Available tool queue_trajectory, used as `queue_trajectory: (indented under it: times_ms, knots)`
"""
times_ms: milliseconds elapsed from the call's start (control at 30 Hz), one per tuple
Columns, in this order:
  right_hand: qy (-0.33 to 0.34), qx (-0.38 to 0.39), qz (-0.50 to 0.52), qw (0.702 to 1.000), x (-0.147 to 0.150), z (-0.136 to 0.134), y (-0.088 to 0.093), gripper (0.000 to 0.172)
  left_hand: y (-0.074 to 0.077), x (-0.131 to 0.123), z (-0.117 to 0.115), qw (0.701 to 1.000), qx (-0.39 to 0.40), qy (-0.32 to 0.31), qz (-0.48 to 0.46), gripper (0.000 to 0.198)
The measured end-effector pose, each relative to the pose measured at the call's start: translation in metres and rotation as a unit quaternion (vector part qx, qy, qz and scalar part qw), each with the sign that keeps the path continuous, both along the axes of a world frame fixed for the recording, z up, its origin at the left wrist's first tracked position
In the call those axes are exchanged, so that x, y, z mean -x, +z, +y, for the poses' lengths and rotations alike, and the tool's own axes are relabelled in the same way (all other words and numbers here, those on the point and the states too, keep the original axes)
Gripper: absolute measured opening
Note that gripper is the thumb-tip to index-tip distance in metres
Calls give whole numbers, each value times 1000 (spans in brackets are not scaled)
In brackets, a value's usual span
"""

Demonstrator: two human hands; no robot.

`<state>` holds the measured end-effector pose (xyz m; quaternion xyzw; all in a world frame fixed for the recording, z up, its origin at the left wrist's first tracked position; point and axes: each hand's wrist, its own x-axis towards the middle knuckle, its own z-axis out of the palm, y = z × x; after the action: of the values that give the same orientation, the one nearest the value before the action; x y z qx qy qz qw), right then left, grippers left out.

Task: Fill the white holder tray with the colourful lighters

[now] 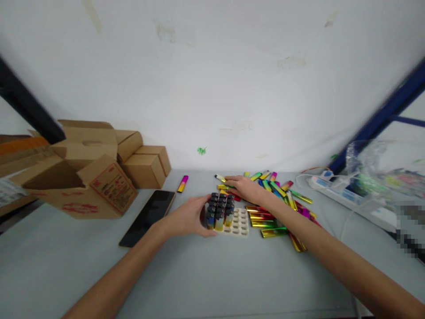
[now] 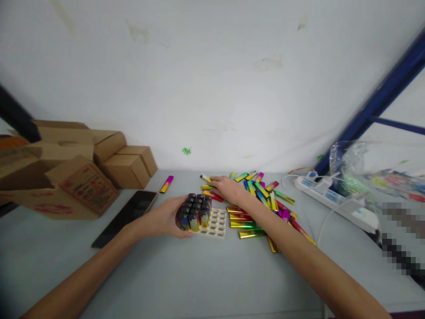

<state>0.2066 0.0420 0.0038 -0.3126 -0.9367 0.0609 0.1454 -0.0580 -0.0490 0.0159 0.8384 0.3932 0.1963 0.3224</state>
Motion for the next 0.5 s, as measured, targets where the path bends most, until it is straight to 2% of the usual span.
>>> queue_trajectory:
  times_ms: [200, 333, 400, 500]
  knots:
    - [7, 24, 36, 999, -26, -17, 11, 22, 1, -1, -1, 1000, 16, 5, 3, 66]
    - [-62, 61, 88, 992, -35, -25, 14, 15, 3, -1, 0, 1000, 12, 5, 4, 66]
    - [-101, 124, 174, 972, -39, -32, 15, 17, 2, -1, 0, 1000, 16, 9, 7, 67]
    - [-90, 295, 323, 895, -44, -46, 19, 31, 2, 0, 0, 1000, 28, 8, 7, 68]
